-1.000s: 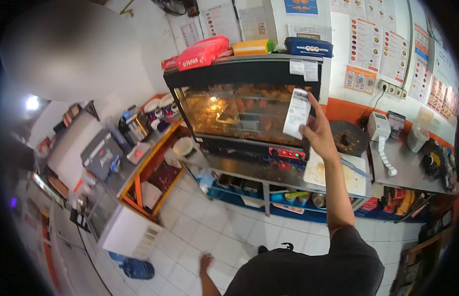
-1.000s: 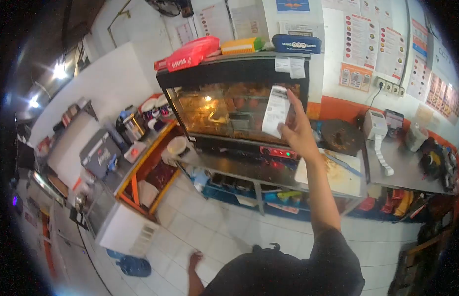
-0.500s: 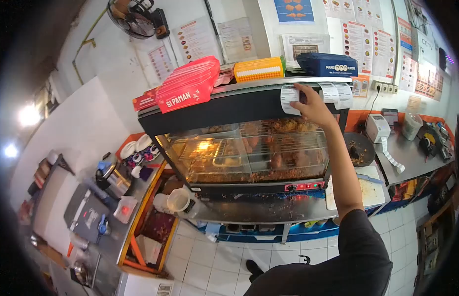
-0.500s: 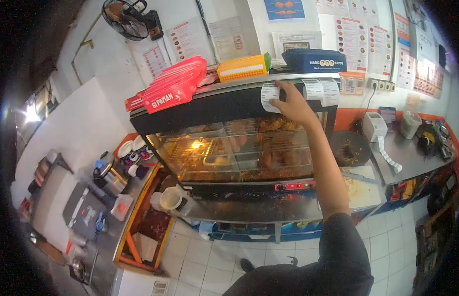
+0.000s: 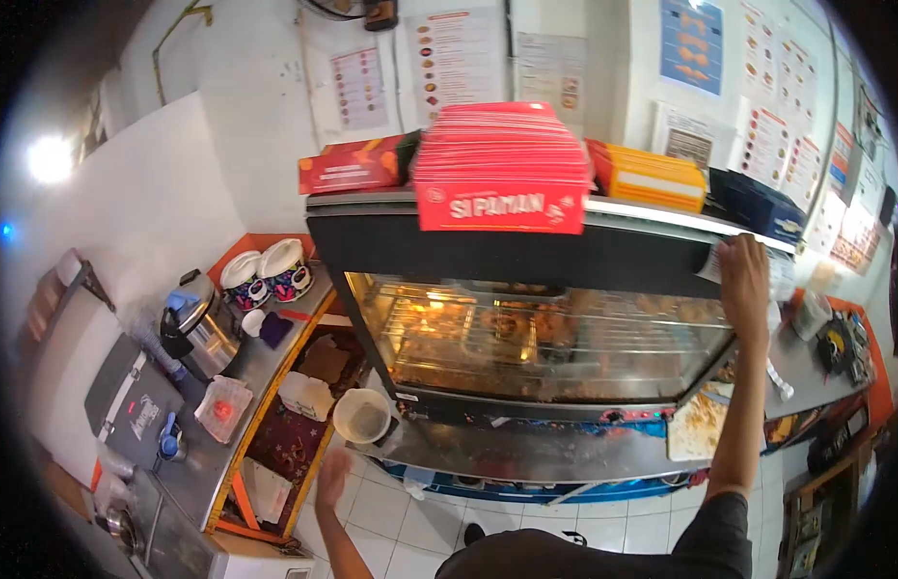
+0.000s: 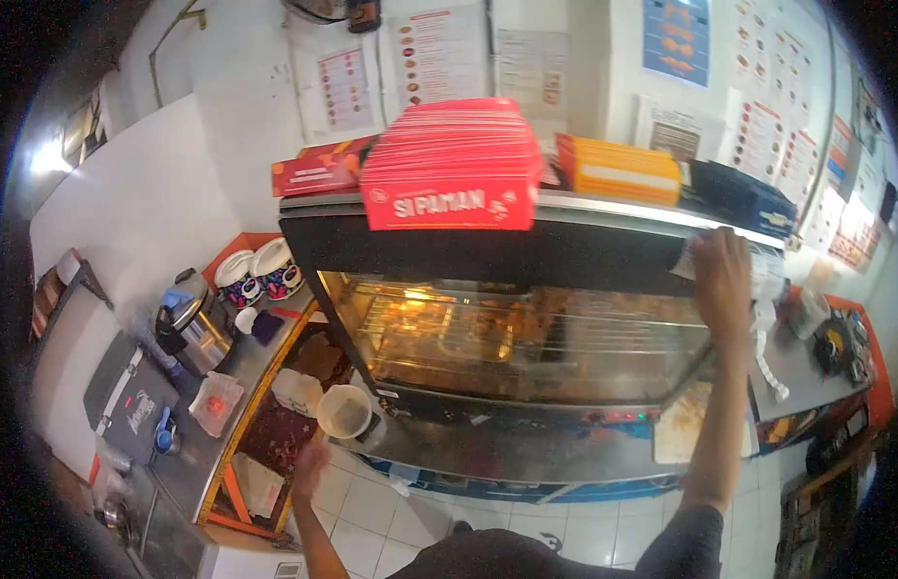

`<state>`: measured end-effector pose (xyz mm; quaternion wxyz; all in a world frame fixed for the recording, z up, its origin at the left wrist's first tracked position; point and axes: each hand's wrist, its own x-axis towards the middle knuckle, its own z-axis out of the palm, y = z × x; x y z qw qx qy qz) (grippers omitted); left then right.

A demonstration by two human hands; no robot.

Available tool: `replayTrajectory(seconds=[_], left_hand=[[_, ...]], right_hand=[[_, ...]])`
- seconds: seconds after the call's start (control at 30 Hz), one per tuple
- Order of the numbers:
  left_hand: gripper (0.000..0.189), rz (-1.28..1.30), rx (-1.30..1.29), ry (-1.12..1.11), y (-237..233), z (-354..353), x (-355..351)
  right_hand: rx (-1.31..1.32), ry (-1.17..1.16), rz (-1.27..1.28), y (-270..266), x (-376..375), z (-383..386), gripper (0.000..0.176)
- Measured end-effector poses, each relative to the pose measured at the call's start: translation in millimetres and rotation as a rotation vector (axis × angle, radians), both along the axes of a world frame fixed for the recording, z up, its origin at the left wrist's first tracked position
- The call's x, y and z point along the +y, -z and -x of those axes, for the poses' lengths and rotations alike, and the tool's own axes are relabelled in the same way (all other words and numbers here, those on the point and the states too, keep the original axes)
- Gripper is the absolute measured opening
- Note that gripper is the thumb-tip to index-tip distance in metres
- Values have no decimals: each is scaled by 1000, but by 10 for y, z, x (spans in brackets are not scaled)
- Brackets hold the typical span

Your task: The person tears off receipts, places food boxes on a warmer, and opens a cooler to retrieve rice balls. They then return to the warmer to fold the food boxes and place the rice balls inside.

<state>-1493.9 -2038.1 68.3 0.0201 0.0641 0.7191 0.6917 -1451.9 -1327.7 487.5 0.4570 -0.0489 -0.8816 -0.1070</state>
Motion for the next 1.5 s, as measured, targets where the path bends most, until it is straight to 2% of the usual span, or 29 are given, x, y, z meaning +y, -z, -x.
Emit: replayTrajectory(seconds=[0.03, 0.1, 0.13, 0.17, 0.2, 0.23, 0.3, 0.37, 0.4, 0.47, 0.53, 0.57, 0.6, 0.67, 0.7, 0.77, 0.8, 0.83, 0.87, 0.9, 0.93, 0.97, 1.03, 1.07, 1.13, 1.23, 1.3, 1.43, 1.5], left_hand=[[36, 26, 31, -53, -1049, 160, 394], [49, 183, 306, 10, -2439, 439, 711], [44, 183, 434, 53, -3025, 582, 851], [40, -13, 535, 58, -3327, 777, 958], [33, 221, 640, -79, -3784, 962, 1065], [26, 340, 798, -45, -4380, 1029, 1283], [24, 482, 1114, 41, -5067, 1667, 1501], [33, 585, 1079, 146, -5549, 2285, 1771], [36, 695, 1039, 171, -5669, 2743, 1848], [46, 984, 896, 318, -5785, 3603, 1969], [53, 1271, 695, 435, -5827, 3910, 2063], [58, 1203, 532, 607, -5719, 4427, 2062], [58, 1199, 549, 604, -5747, 4441, 2074], [63, 1258, 189, 542, -5683, 4345, 2129], [66, 1231, 121, 574, -5758, 4145, 2142], [65, 1134, 85, 574, -5705, 4311, 2090], [64, 1042, 54, 560, -5659, 4379, 2059], [57, 984, -31, 574, -5757, 4029, 2100], [57, 992, -38, 574, -5747, 4021, 2128], [51, 1122, 88, 514, -5765, 4022, 2143], [46, 1248, 216, 452, -5778, 4026, 2142], [46, 1255, 212, 451, -5756, 4077, 2142], [33, 1218, 721, 651, -5669, 4253, 2132], [33, 1233, 714, 652, -5665, 4294, 2151], [26, 1234, 885, 729, -5646, 4322, 2184], [24, 1288, 886, 630, -5718, 4174, 2167], [28, 1183, 847, 543, -5756, 4174, 2203], [35, 1163, 890, 596, -5801, 4272, 2225], [42, 1314, 941, 432, -5804, 4169, 2249]], right_hand=[[48, -1, 30, -9, -70, 6, 16], [124, 76, 14, 71, -84, 29, 26], [86, 121, 147, 77, -148, -18, 29], [135, 181, 127, 139, -188, -49, 30], [193, 239, 106, 213, -227, -103, 31], [156, 162, 248, 255, -326, -233, 32], [124, 73, 422, 498, -492, -541, 34], [90, 107, 435, 914, -592, -919, 34], [52, 155, 418, 1124, -652, -1100, 34], [164, 37, 531, 1440, -852, -1320, 35], [-37, 33, 537, 1479, -883, -1584, 38], [-19, 36, 527, 1579, -847, -1698, 38], [2, 52, 635, 1737, -799, -1850, 39], [33, 85, 862, 2120, -722, -2192, 42], [42, 105, 979, 2292, -697, -2358, 43], [41, 145, 1210, 2364, -713, -2528, 45], [29, 152, 1214, 2418, -703, -2560, 45], [64, 156, 1212, 2393, -791, -2511, 45], [106, 157, 1212, 2405, -849, -2469, 46], [-27, 124, 1296, 2538, -754, -2588, 47], [-30, 121, 1304, 2546, -807, -2536, 47], [15, 121, 1333, 2555, -875, -2465, 45], [106, 119, 1395, 2575, -1021, -2333, 43], [101, 114, 1409, 2609, -1046, -2321, 43], [46, 85, 1374, 2685, -1060, -2292, 45], [-2, 113, 1382, 2732, -1059, -2306, 43], [-16, 116, 1370, 2667, -1100, -2357, 42], [24, 145, 1353, 2585, -1198, -2554, 42], [41, 164, 1348, 2562, -1250, -2660, 42]])
